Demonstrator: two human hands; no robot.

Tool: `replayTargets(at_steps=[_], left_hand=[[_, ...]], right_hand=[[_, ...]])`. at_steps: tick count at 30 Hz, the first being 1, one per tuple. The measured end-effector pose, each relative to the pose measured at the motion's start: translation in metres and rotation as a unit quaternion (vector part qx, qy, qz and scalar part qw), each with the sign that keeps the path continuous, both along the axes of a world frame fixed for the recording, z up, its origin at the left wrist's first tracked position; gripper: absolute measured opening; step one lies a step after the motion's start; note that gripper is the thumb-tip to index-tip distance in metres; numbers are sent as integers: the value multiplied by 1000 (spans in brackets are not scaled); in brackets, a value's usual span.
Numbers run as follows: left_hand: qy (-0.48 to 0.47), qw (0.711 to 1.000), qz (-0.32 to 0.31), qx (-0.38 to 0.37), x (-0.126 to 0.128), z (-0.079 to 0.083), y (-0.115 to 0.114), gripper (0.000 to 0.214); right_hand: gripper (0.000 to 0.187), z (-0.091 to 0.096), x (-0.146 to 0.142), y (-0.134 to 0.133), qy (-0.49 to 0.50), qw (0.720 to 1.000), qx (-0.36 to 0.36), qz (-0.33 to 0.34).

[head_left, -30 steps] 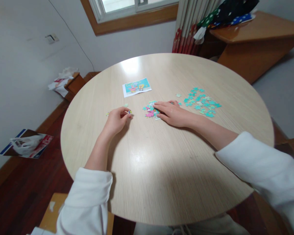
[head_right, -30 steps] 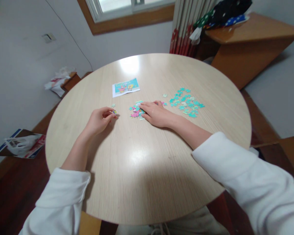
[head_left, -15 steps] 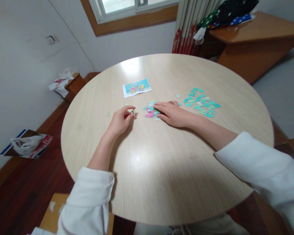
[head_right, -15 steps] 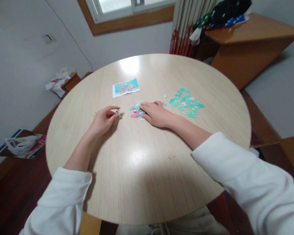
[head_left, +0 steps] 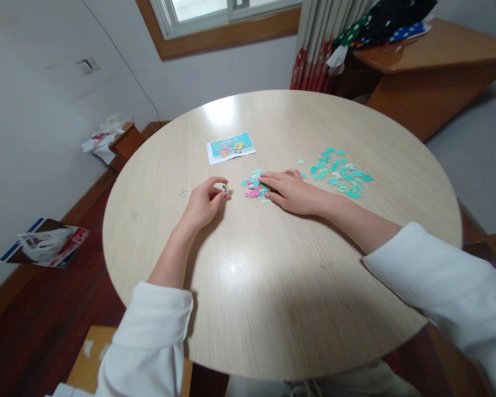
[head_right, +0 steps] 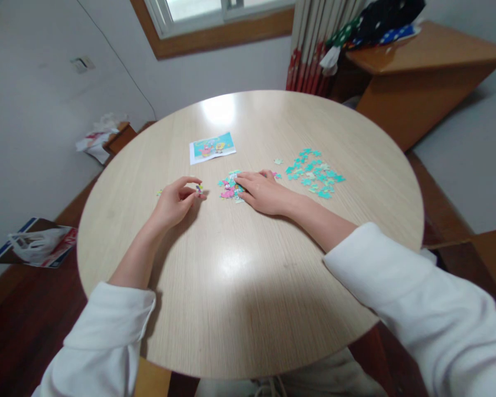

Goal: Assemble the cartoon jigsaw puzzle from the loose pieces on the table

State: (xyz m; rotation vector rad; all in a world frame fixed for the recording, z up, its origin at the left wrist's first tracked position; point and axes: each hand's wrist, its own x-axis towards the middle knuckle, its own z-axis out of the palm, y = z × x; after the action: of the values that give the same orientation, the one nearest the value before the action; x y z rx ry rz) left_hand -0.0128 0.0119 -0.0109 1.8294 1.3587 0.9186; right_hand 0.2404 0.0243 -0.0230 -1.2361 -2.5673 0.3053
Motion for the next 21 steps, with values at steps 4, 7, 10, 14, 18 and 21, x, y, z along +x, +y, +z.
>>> replayTargets(at_steps=[4,7,10,14,18,21], left_hand=[[-5,1000,7,0,1,0,0,24],[-12,1000,10,-10,1,0,1,23],[-18,1000,11,-14,1,-2,2,19],[-9,1000,9,2,0,-5,4,16],[10,1000,5,22,-1,-6,5,14],[19,999,6,33,-1,-5,5,9]], right_hand=[[47,-2,0,1,3,1000,-1,0],[47,-2,0,1,4,1000,0,0],[48,0,0,0,-4,1000,-6,-5],[47,0,0,0,-2,1000,-4,-2],[46,-3,2,1,3,1000,4,0],[46,-4,2,2,3,1000,3,3]])
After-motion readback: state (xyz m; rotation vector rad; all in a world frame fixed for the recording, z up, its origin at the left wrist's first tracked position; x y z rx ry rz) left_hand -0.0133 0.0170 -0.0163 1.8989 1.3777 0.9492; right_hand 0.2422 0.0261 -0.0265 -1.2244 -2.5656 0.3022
